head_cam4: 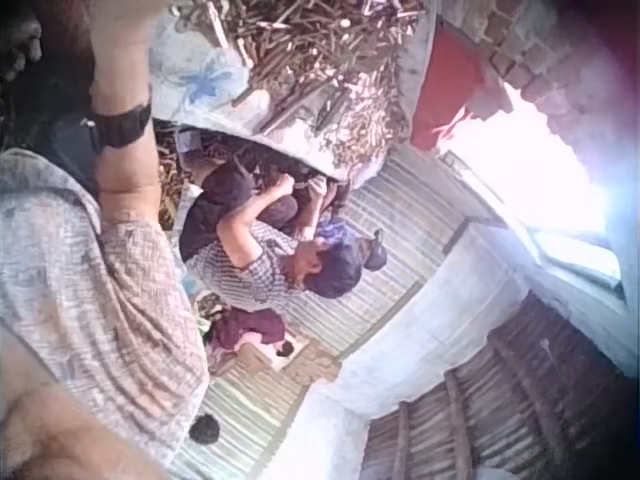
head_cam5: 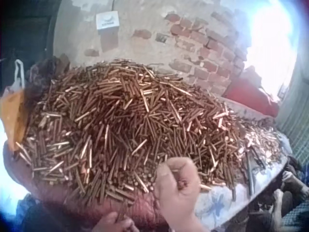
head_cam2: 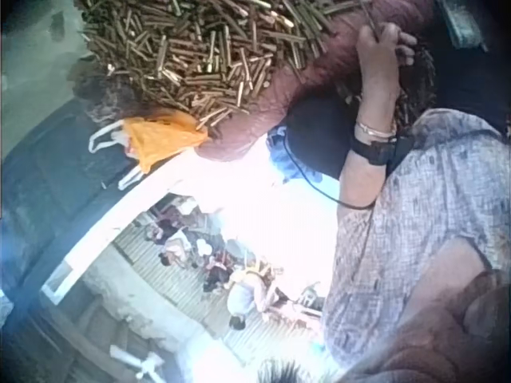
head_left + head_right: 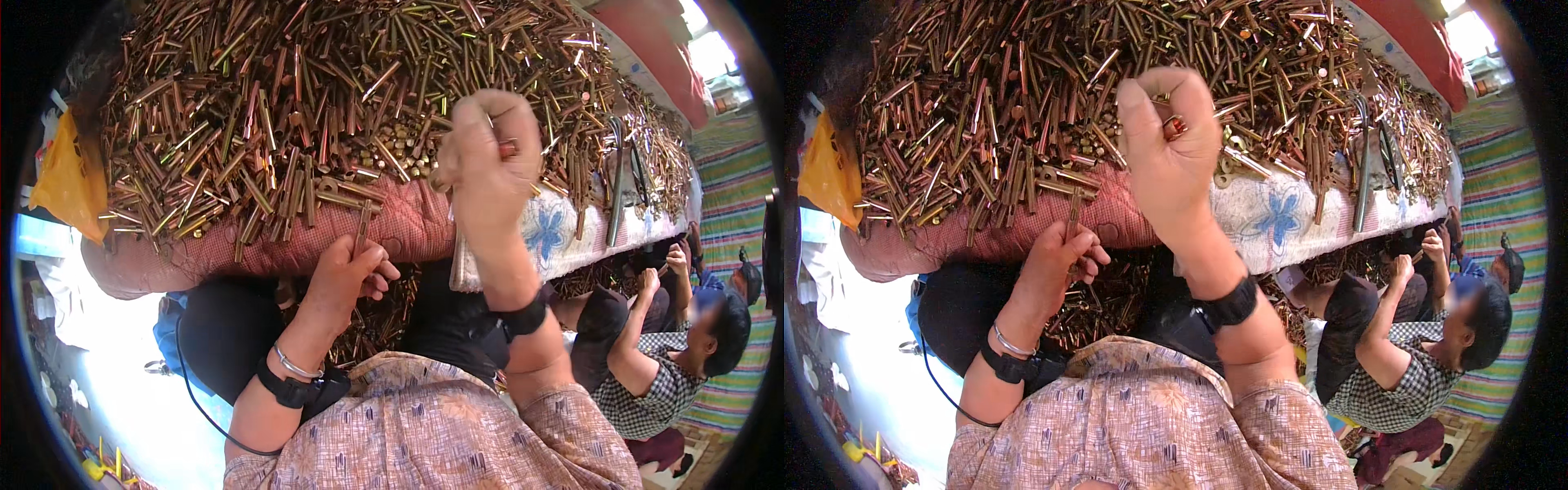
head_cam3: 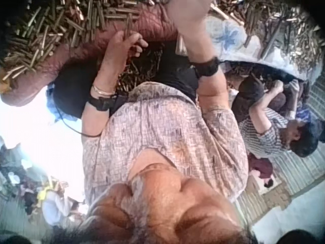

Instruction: The person picks up metal rods from a large pile and slides metal washers onto them one by one. The assembled pieces are handled individually or in small bundles and then placed into a container.

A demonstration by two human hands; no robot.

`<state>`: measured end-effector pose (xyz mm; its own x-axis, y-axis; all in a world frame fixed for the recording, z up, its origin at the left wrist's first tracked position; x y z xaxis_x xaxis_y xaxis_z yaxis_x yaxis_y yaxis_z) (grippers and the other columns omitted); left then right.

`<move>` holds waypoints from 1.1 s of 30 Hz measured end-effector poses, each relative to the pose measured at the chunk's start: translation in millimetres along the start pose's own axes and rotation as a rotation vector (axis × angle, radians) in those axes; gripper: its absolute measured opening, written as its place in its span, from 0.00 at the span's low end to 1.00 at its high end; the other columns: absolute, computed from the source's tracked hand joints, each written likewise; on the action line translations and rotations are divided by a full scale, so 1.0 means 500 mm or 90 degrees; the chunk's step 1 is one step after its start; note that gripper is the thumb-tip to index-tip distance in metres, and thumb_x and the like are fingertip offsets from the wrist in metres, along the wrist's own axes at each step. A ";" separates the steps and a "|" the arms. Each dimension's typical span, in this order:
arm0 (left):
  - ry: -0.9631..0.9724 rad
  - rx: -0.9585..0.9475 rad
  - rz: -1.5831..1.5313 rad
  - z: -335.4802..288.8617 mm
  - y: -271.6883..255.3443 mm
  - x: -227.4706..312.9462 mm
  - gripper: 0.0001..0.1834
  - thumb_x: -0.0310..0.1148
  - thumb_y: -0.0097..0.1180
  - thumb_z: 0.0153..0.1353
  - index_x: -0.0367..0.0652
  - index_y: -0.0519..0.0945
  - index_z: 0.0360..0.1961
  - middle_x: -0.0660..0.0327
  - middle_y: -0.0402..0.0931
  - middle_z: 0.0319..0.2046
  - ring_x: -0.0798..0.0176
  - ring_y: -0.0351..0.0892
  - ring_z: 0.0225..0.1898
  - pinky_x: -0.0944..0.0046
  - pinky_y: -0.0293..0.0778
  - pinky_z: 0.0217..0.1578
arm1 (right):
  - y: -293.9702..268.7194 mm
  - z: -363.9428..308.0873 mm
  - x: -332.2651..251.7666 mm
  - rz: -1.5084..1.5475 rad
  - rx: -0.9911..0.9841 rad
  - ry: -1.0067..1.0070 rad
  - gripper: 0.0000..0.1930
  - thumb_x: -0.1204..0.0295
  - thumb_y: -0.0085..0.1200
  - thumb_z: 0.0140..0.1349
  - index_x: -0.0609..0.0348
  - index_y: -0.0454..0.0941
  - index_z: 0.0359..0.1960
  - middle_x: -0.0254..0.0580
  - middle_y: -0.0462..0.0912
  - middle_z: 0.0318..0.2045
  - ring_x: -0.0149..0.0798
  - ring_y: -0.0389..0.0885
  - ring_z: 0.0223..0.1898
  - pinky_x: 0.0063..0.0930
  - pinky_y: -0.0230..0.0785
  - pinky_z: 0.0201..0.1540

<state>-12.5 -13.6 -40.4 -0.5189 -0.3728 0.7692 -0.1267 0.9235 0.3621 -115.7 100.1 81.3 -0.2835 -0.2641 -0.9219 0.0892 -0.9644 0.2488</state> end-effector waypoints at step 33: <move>0.017 -0.001 0.000 0.004 -0.016 -0.004 0.08 0.36 0.48 0.60 0.43 0.69 0.30 0.61 0.75 0.23 0.72 0.71 0.21 0.73 0.68 0.22 | -0.003 -0.020 0.137 -0.230 -0.050 0.092 0.07 0.72 0.53 0.54 0.63 0.71 0.27 0.36 0.74 0.22 0.28 0.70 0.23 0.22 0.64 0.27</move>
<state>-12.0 -20.1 -45.7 -0.4967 -0.3745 0.7830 -0.1254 0.9236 0.3622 -125.8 83.6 14.6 -0.1727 0.1014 -0.9797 0.0831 -0.9896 -0.1171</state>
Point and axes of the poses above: each hand's wrist, its own z-axis towards the middle knuckle, its own y-axis out of the palm, x = y × z, the point moved 5 cm from there along z, towards the middle knuckle
